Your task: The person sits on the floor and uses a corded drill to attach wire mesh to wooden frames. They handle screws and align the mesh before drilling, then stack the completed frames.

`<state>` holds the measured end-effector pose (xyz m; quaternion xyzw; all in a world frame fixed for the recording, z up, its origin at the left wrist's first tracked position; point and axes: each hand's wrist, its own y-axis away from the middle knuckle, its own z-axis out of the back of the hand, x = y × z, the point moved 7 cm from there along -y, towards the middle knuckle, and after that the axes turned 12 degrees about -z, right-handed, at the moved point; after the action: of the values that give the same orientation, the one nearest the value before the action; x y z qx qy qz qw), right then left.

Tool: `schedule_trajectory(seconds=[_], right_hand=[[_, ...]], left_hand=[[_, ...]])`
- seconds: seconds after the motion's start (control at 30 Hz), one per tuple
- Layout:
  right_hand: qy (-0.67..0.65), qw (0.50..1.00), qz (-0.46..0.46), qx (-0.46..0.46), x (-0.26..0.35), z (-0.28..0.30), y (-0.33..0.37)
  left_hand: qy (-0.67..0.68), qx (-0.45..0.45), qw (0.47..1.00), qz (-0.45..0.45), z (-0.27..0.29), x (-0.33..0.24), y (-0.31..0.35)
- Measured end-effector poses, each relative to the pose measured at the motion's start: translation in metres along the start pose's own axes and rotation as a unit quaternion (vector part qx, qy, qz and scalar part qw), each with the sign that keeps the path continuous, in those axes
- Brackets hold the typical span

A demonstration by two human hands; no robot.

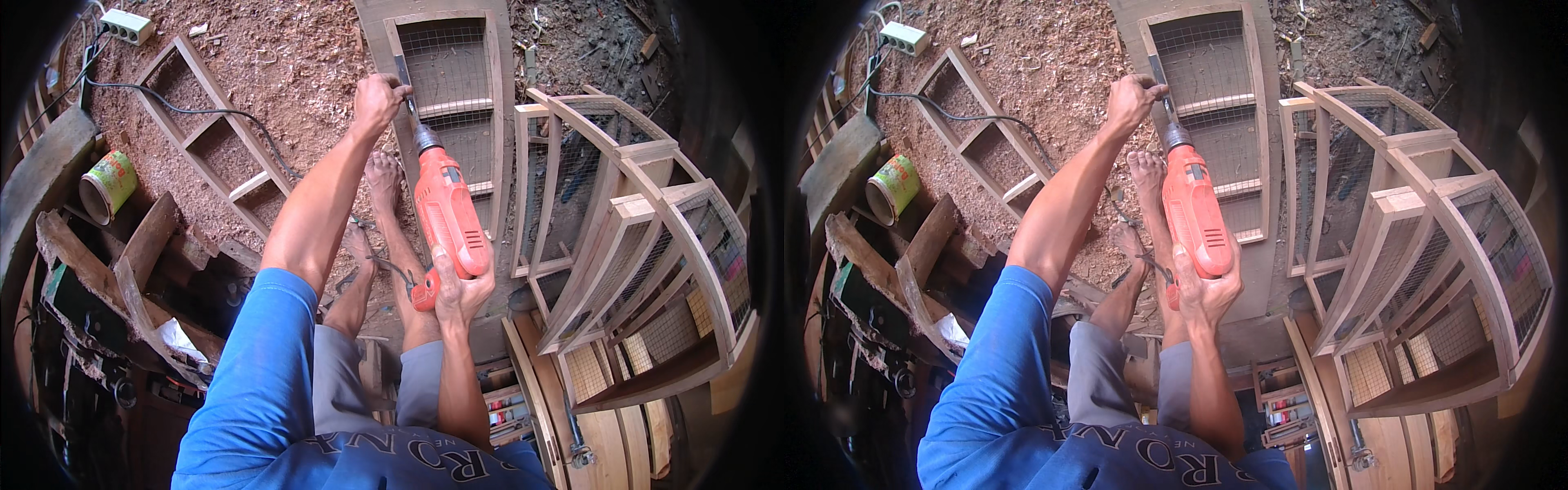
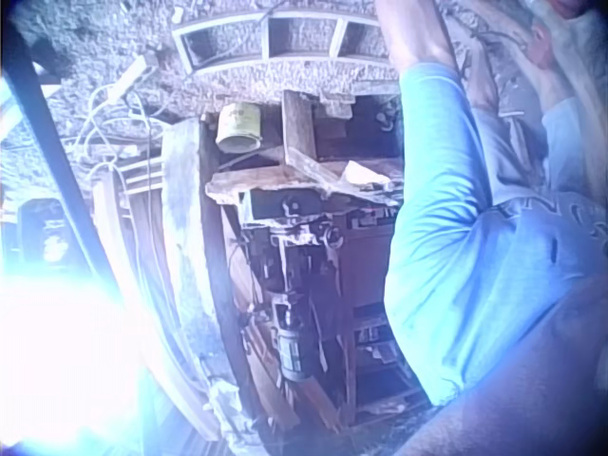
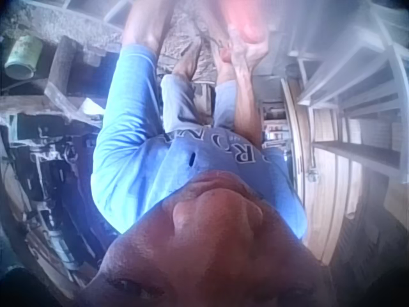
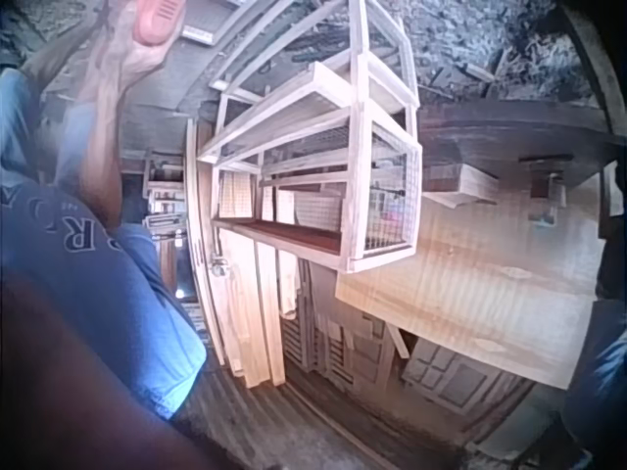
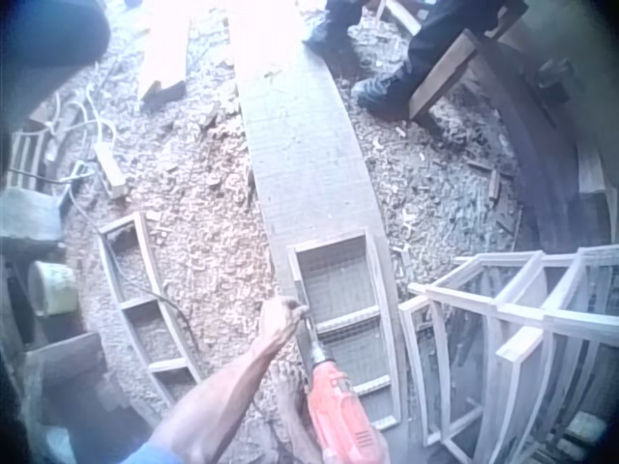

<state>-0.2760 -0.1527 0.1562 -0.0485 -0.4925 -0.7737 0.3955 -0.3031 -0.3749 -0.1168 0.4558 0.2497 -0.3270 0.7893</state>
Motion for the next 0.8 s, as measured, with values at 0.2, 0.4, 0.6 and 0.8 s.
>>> schedule_trajectory(seconds=[0.2,0.4,0.6,0.8], right_hand=[[0.003,1.0,0.002,-0.002,0.0019,-0.0009,-0.0007],[0.01,1.0,0.008,-0.007,0.0024,-0.0009,0.0],[0.011,1.0,0.008,-0.011,0.0049,-0.0025,0.0008],[0.025,1.0,0.002,-0.013,0.0098,-0.0059,0.0028]], left_hand=[[-0.006,-0.011,1.0,-0.004,0.0023,-0.0028,0.0017],[0.006,-0.007,1.0,0.001,0.0019,-0.0027,0.0024],[0.014,-0.008,1.0,0.004,0.003,-0.0048,0.004],[0.008,-0.019,1.0,-0.003,0.0033,-0.0076,0.0071]])
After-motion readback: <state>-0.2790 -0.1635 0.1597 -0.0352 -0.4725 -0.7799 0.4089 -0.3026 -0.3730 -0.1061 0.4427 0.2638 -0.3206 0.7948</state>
